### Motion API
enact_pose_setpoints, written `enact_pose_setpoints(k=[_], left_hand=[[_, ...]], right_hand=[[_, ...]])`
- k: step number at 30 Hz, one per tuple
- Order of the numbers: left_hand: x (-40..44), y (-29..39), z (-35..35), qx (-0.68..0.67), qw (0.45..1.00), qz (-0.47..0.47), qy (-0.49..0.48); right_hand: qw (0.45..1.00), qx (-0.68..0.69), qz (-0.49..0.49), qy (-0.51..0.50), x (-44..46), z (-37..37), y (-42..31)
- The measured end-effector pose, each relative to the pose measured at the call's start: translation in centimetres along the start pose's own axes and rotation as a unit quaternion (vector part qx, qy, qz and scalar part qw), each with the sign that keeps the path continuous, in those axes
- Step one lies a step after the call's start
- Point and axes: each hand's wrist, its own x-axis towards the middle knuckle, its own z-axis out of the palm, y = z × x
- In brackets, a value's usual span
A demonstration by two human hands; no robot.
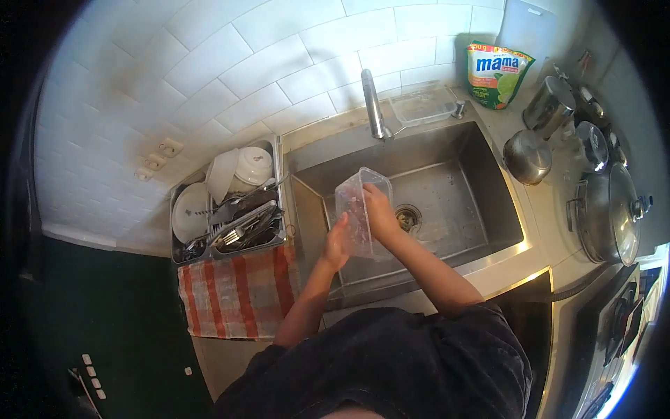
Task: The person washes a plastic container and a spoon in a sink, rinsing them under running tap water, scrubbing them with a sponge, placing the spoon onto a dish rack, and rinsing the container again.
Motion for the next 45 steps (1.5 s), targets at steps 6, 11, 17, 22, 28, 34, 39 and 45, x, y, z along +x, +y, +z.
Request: enact_pose_setpoints(k=[6,11,17,22,28,34,39,45], left_hand=[[0.4,-0.5,-0.7,0.077,0.993,0.087,0.03],[0.4,0.4,-0.8,0.121,0.988,0.093,0.036],[1.2,-0.7,-2.7,0.186,0.977,0.098,0.033],[-0.3,-0.3,-1.2,0.089,0.994,0.063,-0.008],[0.1,-2.2,-1.6,0.164,0.973,0.154,0.061],[-1.1,2.0,0.4,0.224,0.959,0.17,0.042],[-0.9,0.3,-0.4,0.425,0.872,0.243,0.023],[-1.2,-0.4,-2.5,0.153,0.967,0.195,0.063]], right_hand=[[0.996,0.018,0.084,-0.024,-0.9,1.4,1.8],[0.987,-0.033,-0.054,-0.144,-3.5,1.4,1.8],[0.907,0.257,0.123,-0.31,-3.9,-0.2,0.8],[0.701,0.54,0.405,-0.232,-3.5,-0.8,-0.1],[0.667,0.651,0.327,-0.157,-2.0,-1.2,0.7],[0.549,0.723,0.369,-0.199,-2.7,-2.9,-2.6],[0.709,0.611,0.326,-0.132,-1.3,-3.3,-1.6],[0.729,0.627,0.251,-0.11,-1.8,-2.8,-0.1]])
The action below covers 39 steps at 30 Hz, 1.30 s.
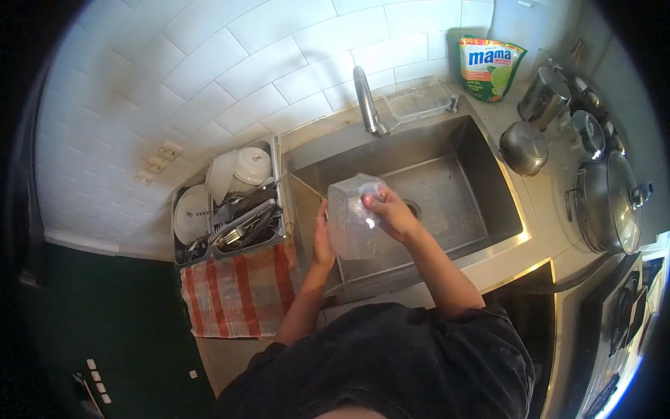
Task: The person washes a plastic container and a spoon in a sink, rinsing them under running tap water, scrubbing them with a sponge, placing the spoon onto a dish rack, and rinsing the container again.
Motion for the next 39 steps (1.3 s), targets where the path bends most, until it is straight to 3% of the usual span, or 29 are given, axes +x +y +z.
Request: enact_pose_setpoints(k=[1,4,7,10,12,14,16,18,21,22,25,28,31,32,35,39], left_hand=[[0.2,0.0,-0.1,-0.136,0.989,-0.055,0.033],[-0.4,0.8,-0.7,-0.227,0.949,-0.209,-0.065],[-0.6,-0.5,-1.6,-0.355,0.912,-0.194,-0.06],[0.3,-0.5,-2.5,-0.237,0.963,-0.124,0.019],[0.2,1.3,-1.9,-0.183,0.974,-0.128,-0.019],[0.2,2.7,-1.0,-0.103,0.986,-0.125,-0.047],[0.6,3.0,-0.2,0.004,0.991,-0.114,-0.073],[0.6,3.3,1.3,-0.005,0.993,-0.094,-0.072],[0.9,2.4,1.9,0.09,0.992,-0.028,-0.09],[1.1,2.1,2.0,0.136,0.986,0.003,-0.096],[0.3,3.4,3.1,0.084,0.989,-0.099,-0.07],[1.1,0.7,0.3,0.173,0.982,-0.041,-0.062],[0.2,3.0,1.2,0.175,0.97,-0.08,-0.151],[0.4,2.8,1.2,0.183,0.974,-0.063,-0.116],[0.1,2.6,1.5,0.214,0.975,-0.027,-0.046],[0.2,4.1,2.8,0.21,0.974,-0.004,-0.091]], right_hand=[[0.999,0.036,0.002,-0.031,-0.2,-0.7,-0.2],[0.996,0.029,0.082,-0.011,-0.6,-1.8,0.9],[0.995,-0.01,0.099,0.022,0.8,-4.8,3.2],[0.988,-0.075,0.025,0.132,1.7,-8.2,4.1],[0.971,-0.111,-0.024,0.211,1.8,-9.6,4.8],[0.942,-0.244,-0.103,0.206,0.9,-6.3,2.9],[0.882,-0.396,-0.179,0.182,-0.2,-1.6,0.8],[0.78,-0.559,-0.244,0.141,-1.1,2.4,0.3],[0.687,-0.656,-0.305,0.07,-0.6,2.6,1.4],[0.777,-0.581,-0.242,0.028,-0.2,1.8,0.8],[0.768,-0.601,-0.207,0.072,0.4,2.1,1.2],[0.667,-0.657,-0.347,0.055,-0.3,4.0,2.1],[0.823,-0.555,-0.091,0.082,1.6,0.9,1.0],[0.809,-0.583,-0.05,0.048,1.4,0.8,0.8],[0.716,-0.646,-0.262,0.029,0.3,3.4,2.6],[0.85,-0.526,-0.006,0.017,3.3,-1.2,2.5]])
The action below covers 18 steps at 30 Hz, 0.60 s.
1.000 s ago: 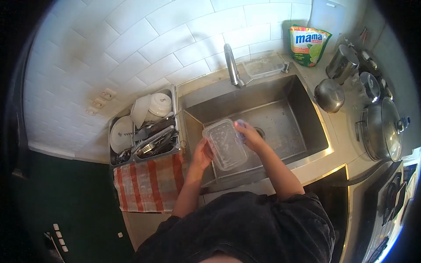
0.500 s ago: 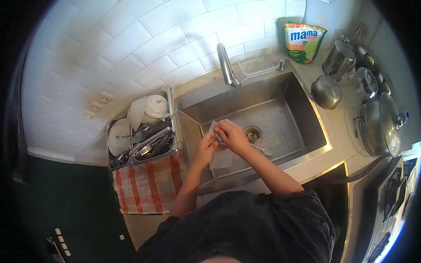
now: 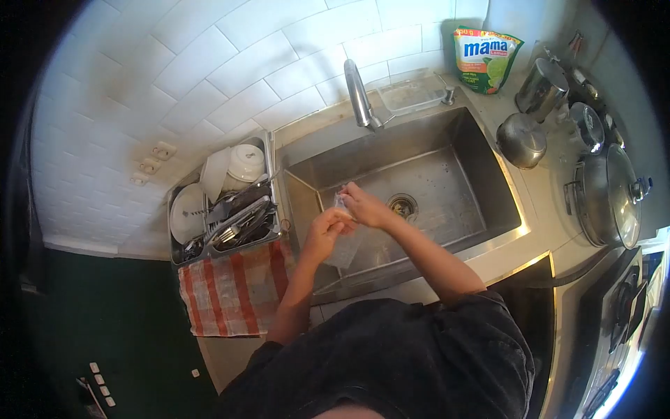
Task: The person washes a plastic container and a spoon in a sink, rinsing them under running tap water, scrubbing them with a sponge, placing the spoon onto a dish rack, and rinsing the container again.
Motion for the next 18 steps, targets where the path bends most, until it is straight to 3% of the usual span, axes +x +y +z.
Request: enact_pose_setpoints(k=[1,4,7,10,13,16,18], left_hand=[[-0.1,-0.1,0.0,-0.02,1.0,0.006,-0.019],[-0.1,0.9,-0.2,-0.028,0.999,0.013,-0.018],[0.1,1.7,-1.6,-0.083,0.996,-0.036,-0.018],[0.4,0.7,-2.5,-0.229,0.971,-0.008,0.066],[1.4,-0.5,-3.3,-0.353,0.907,-0.009,0.23],[1.8,-1.2,-3.4,-0.464,0.831,0.013,0.307],[1.6,-0.6,-2.2,-0.468,0.828,0.017,0.309]], right_hand=[[0.992,0.1,-0.014,-0.07,0.7,-0.2,1.9],[0.899,0.419,0.092,-0.086,0.8,-0.1,4.0],[0.808,0.555,0.194,-0.043,-0.5,-0.7,3.3],[0.792,0.584,0.177,-0.029,-1.4,0.9,4.4],[0.796,0.584,0.153,0.039,-2.0,3.7,6.3],[0.826,0.531,-0.014,0.19,-3.7,4.9,4.9],[0.905,0.332,-0.035,0.263,-4.2,5.3,2.8]])
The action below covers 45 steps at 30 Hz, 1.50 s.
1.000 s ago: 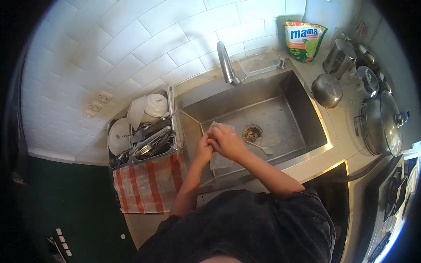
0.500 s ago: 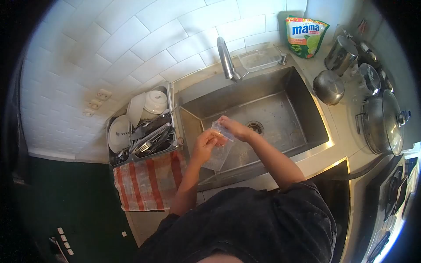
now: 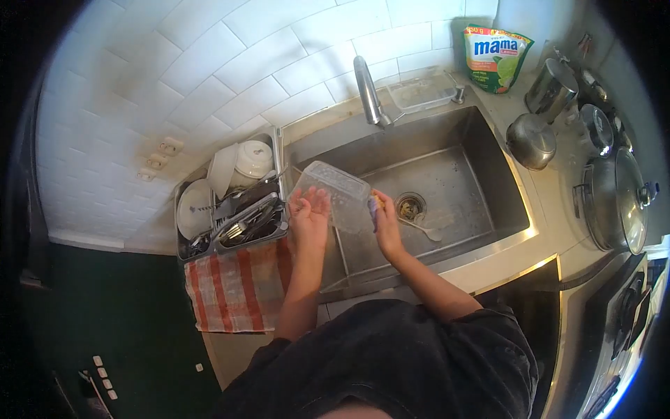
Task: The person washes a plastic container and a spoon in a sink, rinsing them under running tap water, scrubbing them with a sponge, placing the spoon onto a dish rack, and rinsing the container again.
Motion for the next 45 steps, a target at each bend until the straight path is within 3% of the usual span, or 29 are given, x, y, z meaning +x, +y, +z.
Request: enact_pose_setpoints(k=[3,5,7,9,11,12,13,14,17,19,22,25,26,29,32,35,38,40,42,44,45], left_hand=[[-1.8,-0.7,2.3,0.001,0.999,-0.041,0.0],[-2.2,-2.0,2.5,0.066,0.996,-0.05,-0.02],[-2.3,-3.5,1.5,0.193,0.979,-0.024,-0.057],[-3.3,-3.2,1.7,0.196,0.977,-0.036,-0.072],[-3.9,-3.2,1.9,0.164,0.982,-0.063,-0.072],[-3.9,-3.4,2.1,0.193,0.972,-0.064,-0.114],[-3.8,-2.9,1.8,0.228,0.96,-0.06,-0.151],[-3.7,-2.6,1.5,0.264,0.945,-0.055,-0.186],[-2.4,-2.8,0.5,0.388,0.907,0.052,-0.157],[-2.3,-3.2,0.7,0.512,0.834,0.1,-0.178],[-2.3,-4.7,0.1,0.636,0.72,0.152,-0.231],[-3.0,-4.1,1.5,0.674,0.635,0.209,-0.315],[-3.5,-3.4,2.8,0.674,0.612,0.23,-0.344],[-3.5,0.4,5.1,0.709,0.57,0.318,-0.268],[0.5,0.5,1.8,0.695,0.609,0.295,-0.243],[3.2,-0.4,-1.1,0.539,0.81,-0.031,-0.231],[2.6,0.3,-1.0,0.288,0.858,-0.354,-0.237],[2.6,-0.4,-2.1,0.264,0.871,-0.344,-0.231],[2.6,-1.1,-2.9,0.268,0.888,-0.31,-0.209],[2.5,-1.5,-3.3,0.299,0.906,-0.252,-0.165],[2.3,-1.1,-3.1,0.271,0.911,-0.26,-0.169]], right_hand=[[0.948,-0.28,-0.153,0.022,-1.0,2.5,-3.8],[0.849,-0.475,-0.233,0.012,-0.6,2.5,-4.6],[0.81,-0.508,-0.287,-0.054,0.0,2.9,-6.5],[0.777,-0.541,-0.314,-0.077,1.1,3.5,-7.8],[0.929,-0.327,-0.127,-0.119,3.6,2.9,-6.3],[0.968,-0.213,-0.032,-0.133,5.0,1.9,-5.5],[0.941,-0.267,-0.09,-0.19,5.7,0.7,-5.0],[0.949,-0.255,-0.029,-0.185,5.8,0.1,-4.3],[0.961,-0.183,0.157,-0.135,4.4,0.6,-5.0],[0.951,-0.095,0.288,-0.056,2.6,1.9,-7.8],[0.976,-0.196,0.097,-0.017,3.7,0.7,-5.3],[0.913,-0.407,-0.017,-0.036,4.9,-1.3,-5.4],[0.919,-0.392,0.018,-0.036,5.4,-2.4,-5.5],[0.933,-0.337,0.114,-0.056,6.9,-5.4,-6.7],[0.931,-0.295,0.171,-0.128,8.1,-6.6,-9.7],[0.909,-0.309,0.182,-0.214,9.8,-7.1,-10.1],[0.89,-0.338,0.178,-0.247,11.6,-6.5,-10.9],[0.863,-0.419,0.163,-0.23,13.0,-4.7,-13.0],[0.854,-0.506,-0.008,-0.122,17.4,-5.4,-13.2],[0.9,-0.428,-0.087,-0.003,24.7,-7.5,-11.8],[0.875,-0.469,-0.117,0.027,26.6,-7.4,-12.1]])
